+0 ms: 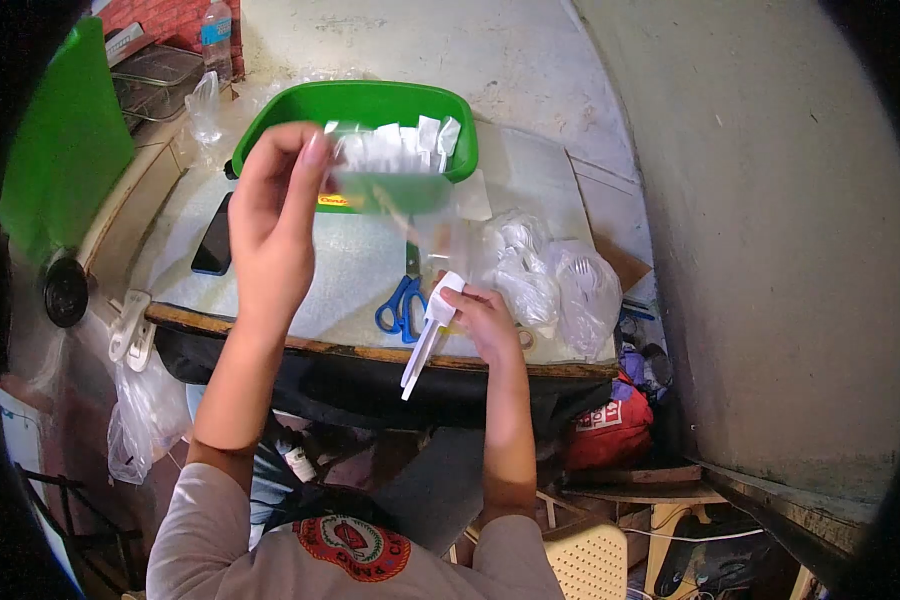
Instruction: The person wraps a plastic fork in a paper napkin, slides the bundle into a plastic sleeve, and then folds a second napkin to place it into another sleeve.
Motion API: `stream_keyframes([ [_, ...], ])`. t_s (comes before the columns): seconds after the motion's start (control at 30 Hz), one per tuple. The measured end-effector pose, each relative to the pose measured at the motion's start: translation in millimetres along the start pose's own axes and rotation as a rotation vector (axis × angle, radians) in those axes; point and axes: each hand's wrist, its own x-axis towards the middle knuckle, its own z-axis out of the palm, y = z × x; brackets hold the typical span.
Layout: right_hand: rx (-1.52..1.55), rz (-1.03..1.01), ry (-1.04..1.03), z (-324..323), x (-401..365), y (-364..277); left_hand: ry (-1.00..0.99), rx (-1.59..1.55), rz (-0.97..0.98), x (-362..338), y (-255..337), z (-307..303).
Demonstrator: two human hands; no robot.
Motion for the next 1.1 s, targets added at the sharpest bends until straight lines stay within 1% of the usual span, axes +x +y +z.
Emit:
stream_keyframes([
  [0.03, -0.002, -0.001, -0.002, 0, -1, -4, -0.023, -0.008, -0.038, -9, 4, -8],
  [0.07, -0.097, 0.022, 0.018, -1, -1, -10, -0.022, -0.007, -0.035, -21, 7, -17],
  [0.1, -0.191, 0.044, 0.040, 1, -2, -15, -0.049, 0.015, -0.089, -34, 10, -27],
  [0.2, -0.166, 0.046, 0.030, 15, -8, -30, -0.071, 0.075, -0.241, -78, 11, -52],
  [0.23, -0.169, 0.049, 0.029, 14, -10, -30, -0.067, 0.074, -0.243, -91, 12, -59],
  [0.3, -0.174, -0.025, -0.020, 12, -13, -32, -0.107, 0.043, -0.429, -111, 13, -73],
  [0.33, -0.177, -0.019, -0.027, 11, -18, -32, -0.098, 0.047, -0.431, -119, 12, -79],
  [0.4, -0.179, -0.168, -0.057, 8, -34, -34, -0.138, 0.029, -0.495, -131, 8, -88],
  [0.43, -0.191, -0.201, -0.051, 8, -44, -33, -0.136, 0.032, -0.513, -135, 7, -91],
  [0.47, -0.193, -0.192, -0.055, 7, -54, -29, -0.130, 0.034, -0.520, -138, 5, -95],
  [0.53, -0.063, -0.242, -0.139, 6, -77, -20, -0.192, 0.145, -0.564, -142, 4, -104],
  [0.57, 0.057, -0.299, -0.227, 12, -86, -13, -0.261, 0.258, -0.556, -138, 9, -106],
  [0.6, 0.057, -0.284, -0.226, 24, -93, -11, -0.257, 0.259, -0.570, -138, 8, -106],
  [0.67, 0.113, -0.494, -0.536, 53, -105, -9, -0.380, 0.348, -0.483, -141, 7, -106],
  [0.73, 0.102, -0.499, -0.645, 79, -110, -5, -0.389, 0.333, -0.482, -144, 7, -106],
  [0.8, -0.149, -0.428, -0.627, 98, -119, -4, -0.450, 0.278, -0.525, -146, 7, -105],
  [0.83, -0.230, -0.418, -0.648, 100, -117, 1, -0.473, 0.284, -0.515, -146, 7, -105],
  [0.87, -0.250, -0.402, -0.661, 104, -118, 2, -0.474, 0.284, -0.517, -147, 7, -105],
  [0.93, -0.228, -0.243, -0.627, 107, -123, 7, -0.462, 0.219, -0.578, -148, 8, -106],
  [1.0, -0.277, -0.268, -0.623, 115, -125, 9, -0.468, 0.219, -0.594, -149, 7, -110],
  [1.07, -0.326, -0.289, -0.620, 121, -126, 10, -0.471, 0.142, -0.686, -152, 5, -114],
  [1.1, -0.339, -0.296, -0.599, 123, -127, 11, -0.467, 0.142, -0.689, -152, 6, -116],
])
